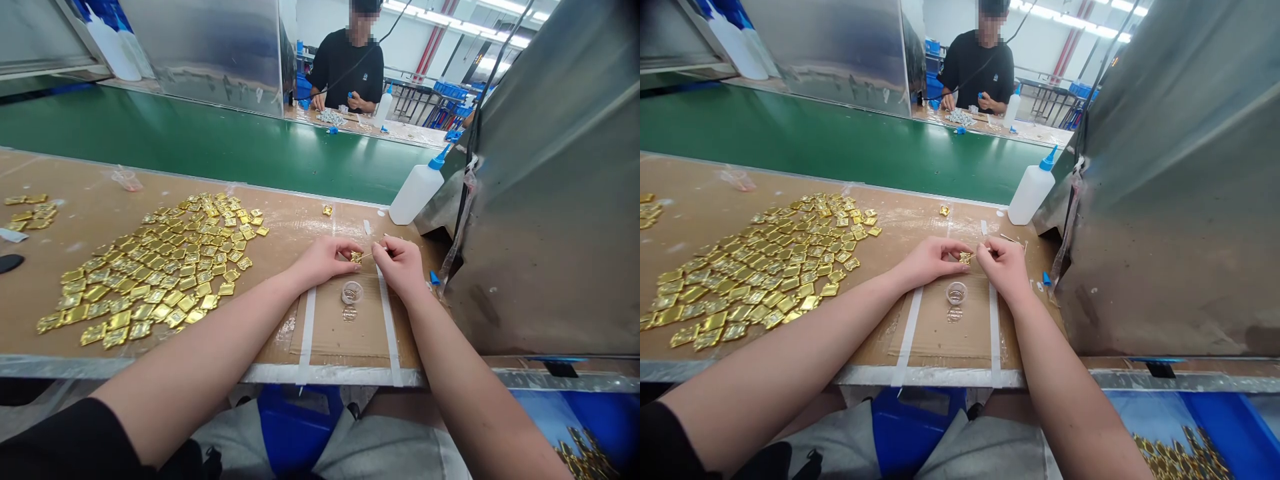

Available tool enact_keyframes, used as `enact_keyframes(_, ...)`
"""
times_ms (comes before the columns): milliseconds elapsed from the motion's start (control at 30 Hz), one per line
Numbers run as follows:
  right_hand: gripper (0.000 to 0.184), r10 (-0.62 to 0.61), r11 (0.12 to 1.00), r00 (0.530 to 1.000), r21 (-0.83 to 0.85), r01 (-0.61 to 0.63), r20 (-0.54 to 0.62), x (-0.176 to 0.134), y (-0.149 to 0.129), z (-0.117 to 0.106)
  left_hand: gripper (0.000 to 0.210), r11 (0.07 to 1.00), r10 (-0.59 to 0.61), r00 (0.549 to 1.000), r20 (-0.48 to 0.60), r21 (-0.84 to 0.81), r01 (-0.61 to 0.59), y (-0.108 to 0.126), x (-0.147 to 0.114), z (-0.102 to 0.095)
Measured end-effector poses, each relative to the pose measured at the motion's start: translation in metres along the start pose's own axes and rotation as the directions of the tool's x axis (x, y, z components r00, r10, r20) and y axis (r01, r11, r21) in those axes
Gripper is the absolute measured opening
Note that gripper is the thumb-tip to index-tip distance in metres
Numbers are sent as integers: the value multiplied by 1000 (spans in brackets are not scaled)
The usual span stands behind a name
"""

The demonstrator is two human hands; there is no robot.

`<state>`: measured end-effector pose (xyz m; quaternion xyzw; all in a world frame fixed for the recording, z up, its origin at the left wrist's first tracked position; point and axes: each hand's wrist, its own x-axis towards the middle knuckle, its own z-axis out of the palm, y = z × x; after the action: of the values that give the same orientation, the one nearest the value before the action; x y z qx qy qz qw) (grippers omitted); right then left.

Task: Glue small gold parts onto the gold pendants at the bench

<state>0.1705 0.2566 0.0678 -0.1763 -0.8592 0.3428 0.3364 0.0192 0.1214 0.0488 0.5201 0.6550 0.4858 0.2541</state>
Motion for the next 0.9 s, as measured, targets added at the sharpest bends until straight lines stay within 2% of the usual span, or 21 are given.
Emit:
enact_keyframes(500,36,-10,1000,999,-12,10,-32,0,1,1,38,999,-32,1000,-1,-3,32,-1,0,1)
enact_keyframes(633,39,-39,997,997,60,43,-64,-2,-2,-4,36,999,-37,999,0,-19,37,-1,0,0)
enact_keyframes(667,40,-72,992,997,104,75,-29,-2,-3,-6,36,999,-39,999,-3,-26,39,-1,0,0)
enact_keyframes(733,42,-170,970,976,196,142,134,-4,-7,-9,35,998,-45,999,-10,-36,45,0,0,-1)
enact_keyframes(800,44,-244,956,907,244,165,343,-7,-11,-10,34,998,-49,999,-19,-36,49,1,0,-1)
enact_keyframes(900,46,-221,973,809,184,142,544,-10,-10,-9,34,998,-62,997,-35,-25,62,1,0,-2)
